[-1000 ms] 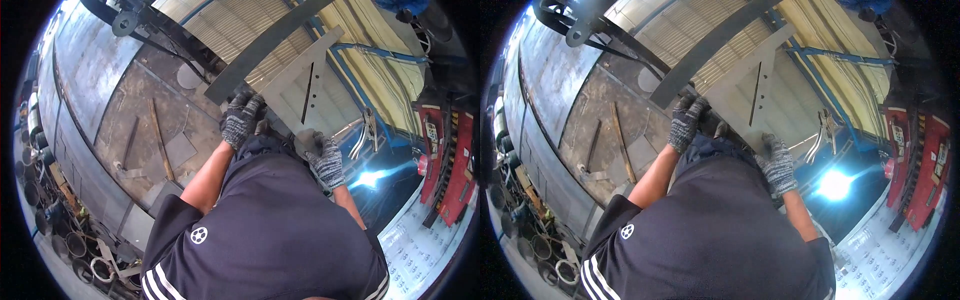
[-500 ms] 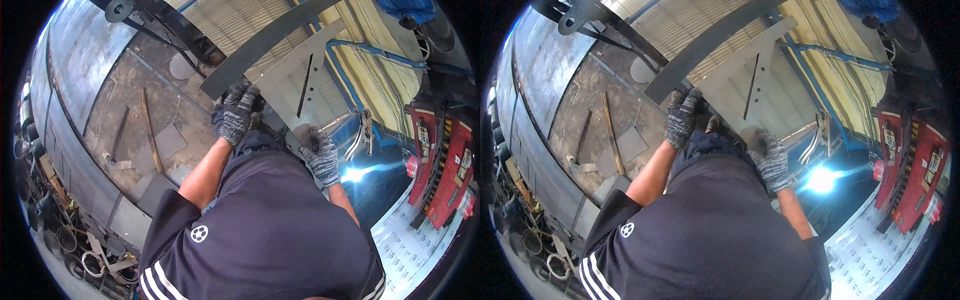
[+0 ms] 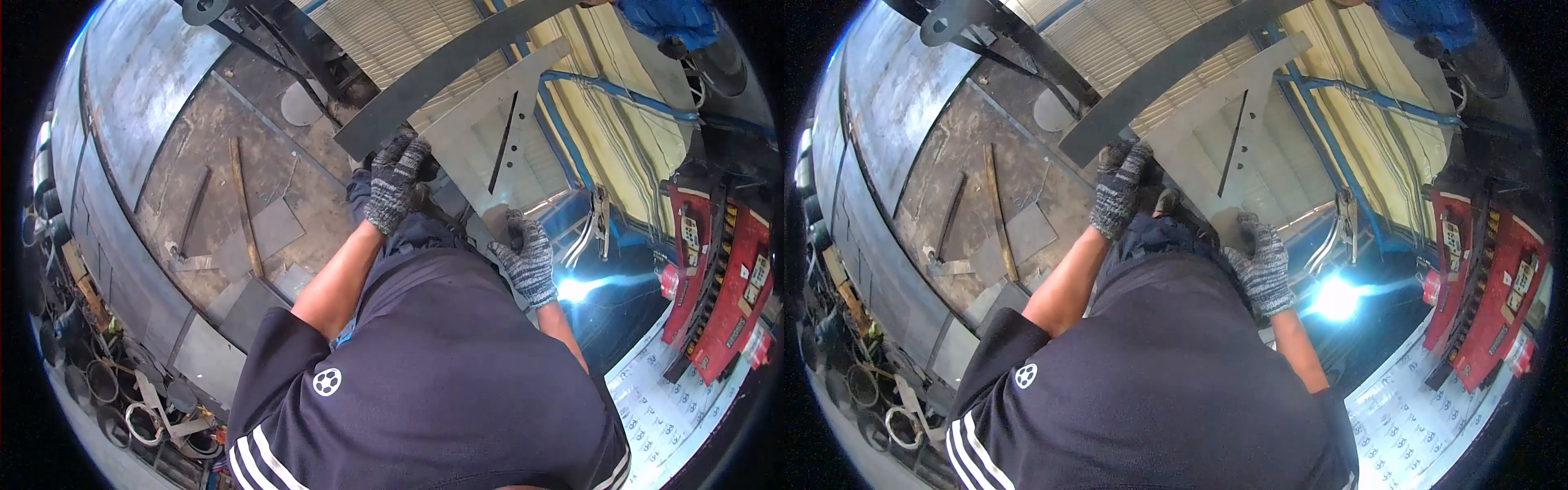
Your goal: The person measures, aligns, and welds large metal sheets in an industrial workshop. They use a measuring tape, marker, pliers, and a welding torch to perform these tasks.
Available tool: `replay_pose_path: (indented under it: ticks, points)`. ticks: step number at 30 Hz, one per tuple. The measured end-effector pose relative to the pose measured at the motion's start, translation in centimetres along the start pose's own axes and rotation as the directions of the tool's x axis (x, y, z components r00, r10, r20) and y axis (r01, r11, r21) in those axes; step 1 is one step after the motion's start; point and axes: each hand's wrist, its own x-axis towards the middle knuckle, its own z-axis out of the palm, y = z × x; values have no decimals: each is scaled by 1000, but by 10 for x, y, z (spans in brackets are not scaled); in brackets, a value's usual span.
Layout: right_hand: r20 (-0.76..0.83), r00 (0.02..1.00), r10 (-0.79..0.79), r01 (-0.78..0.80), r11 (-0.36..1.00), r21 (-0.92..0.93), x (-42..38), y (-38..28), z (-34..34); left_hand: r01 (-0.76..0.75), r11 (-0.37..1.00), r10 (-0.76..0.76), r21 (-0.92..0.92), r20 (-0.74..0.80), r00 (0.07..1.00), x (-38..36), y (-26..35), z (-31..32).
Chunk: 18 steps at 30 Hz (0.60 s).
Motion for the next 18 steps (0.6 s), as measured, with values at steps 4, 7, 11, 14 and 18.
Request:
replay_pose_path:
  ticks: [4, 7, 11, 14, 18]
  points:
    - [4, 1000, 1, -1, 999, -48, 1, -4, 1, 69, 995, -67, -66, 32, 997, 2, -1, 0]
    - [-14, 1000, -19, 19, 1000, -5, 0, -1, 3, 94, 992, -94, -84, 9, 996, -5, 24, -1]
    - [-9, 1000, -23, 23, 1000, -11, -2, -5, 4, -61, 979, 68, 196, -30, 997, -3, 18, 1]
    - [14, 999, 47, -47, 999, -17, -2, -13, 4, -234, 912, 275, 336, -79, 958, -3, 31, -3]
    - [39, 993, 115, -114, 993, -27, -1, -18, 1, -115, 988, 125, 108, -95, 988, -2, 23, 3]
